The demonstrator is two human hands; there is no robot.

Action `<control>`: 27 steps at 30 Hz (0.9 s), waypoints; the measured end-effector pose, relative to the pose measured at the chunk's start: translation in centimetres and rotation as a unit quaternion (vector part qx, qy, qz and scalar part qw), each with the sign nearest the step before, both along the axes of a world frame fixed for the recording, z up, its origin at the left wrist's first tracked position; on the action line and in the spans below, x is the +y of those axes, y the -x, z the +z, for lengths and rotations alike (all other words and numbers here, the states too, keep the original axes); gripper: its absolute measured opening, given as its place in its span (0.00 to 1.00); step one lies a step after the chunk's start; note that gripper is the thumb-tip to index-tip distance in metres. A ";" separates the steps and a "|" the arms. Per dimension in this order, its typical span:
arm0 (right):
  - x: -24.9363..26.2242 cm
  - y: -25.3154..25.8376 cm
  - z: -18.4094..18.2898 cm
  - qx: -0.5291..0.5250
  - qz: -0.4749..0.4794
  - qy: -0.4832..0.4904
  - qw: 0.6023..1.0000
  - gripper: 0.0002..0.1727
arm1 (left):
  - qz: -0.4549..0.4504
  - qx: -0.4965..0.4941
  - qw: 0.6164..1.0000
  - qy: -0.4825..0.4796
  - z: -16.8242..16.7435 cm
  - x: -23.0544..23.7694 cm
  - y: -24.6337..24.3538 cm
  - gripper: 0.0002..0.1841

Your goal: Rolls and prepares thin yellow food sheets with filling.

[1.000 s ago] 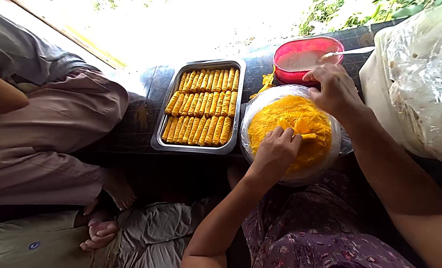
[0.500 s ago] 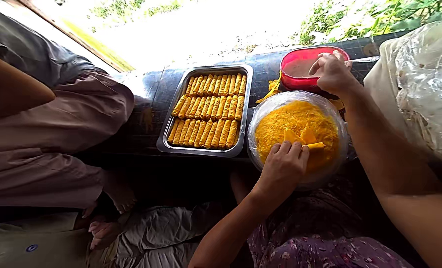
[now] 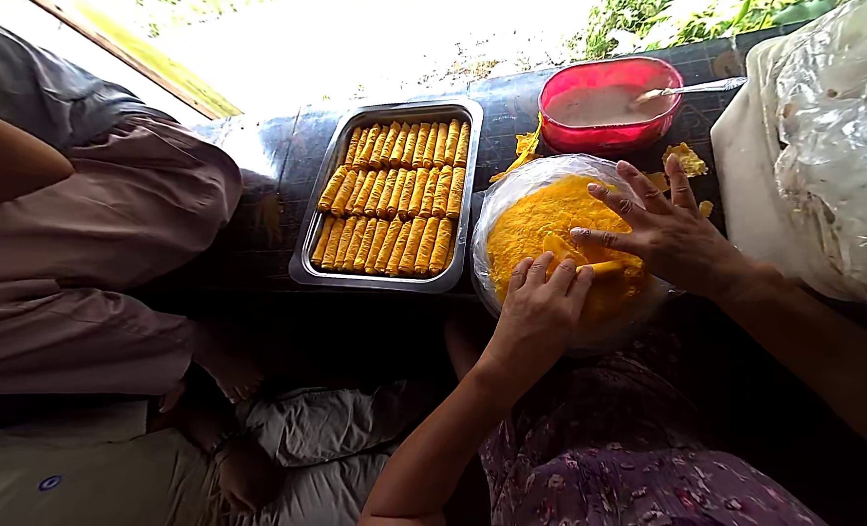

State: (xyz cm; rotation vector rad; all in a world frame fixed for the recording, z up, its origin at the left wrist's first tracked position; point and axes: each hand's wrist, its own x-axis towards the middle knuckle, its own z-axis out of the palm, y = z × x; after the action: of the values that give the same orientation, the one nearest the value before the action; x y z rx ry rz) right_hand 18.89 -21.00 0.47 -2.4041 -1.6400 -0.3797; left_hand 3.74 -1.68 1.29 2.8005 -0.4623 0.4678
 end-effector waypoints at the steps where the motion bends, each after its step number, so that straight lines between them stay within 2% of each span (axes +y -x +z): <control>1: 0.2 -0.3 0.2 -0.008 -0.007 0.003 1.000 0.39 | 0.001 0.000 1.000 -0.003 0.0 0.0 0.0 0.14; 5: 0.5 -0.5 1.0 -0.017 -0.041 -0.001 0.999 0.39 | 0.009 -0.006 1.000 -0.010 -0.1 -0.1 0.2 0.15; 11: -0.1 0.2 0.7 0.004 0.043 -0.003 0.999 0.35 | 0.020 -0.018 1.000 -0.012 -0.2 -0.4 0.3 0.15; 17: 1.7 -1.3 1.6 0.006 -0.015 0.031 0.999 0.40 | 0.008 0.018 1.000 0.007 -0.1 -0.2 -0.1 0.16; 23: 2.8 -0.2 1.5 0.025 0.064 0.031 0.997 0.41 | 0.003 0.019 1.000 0.010 -0.3 0.0 -0.2 0.16; 27: 3.2 -1.5 2.0 0.017 0.015 0.065 0.998 0.41 | 0.005 0.028 1.000 0.007 -0.2 0.0 -0.3 0.17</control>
State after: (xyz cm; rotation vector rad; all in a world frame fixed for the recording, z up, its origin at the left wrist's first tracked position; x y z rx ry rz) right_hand 20.40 -17.75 2.50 -2.4597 -1.7357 -0.2329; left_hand 4.00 -1.69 1.12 2.7945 -0.4322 0.3908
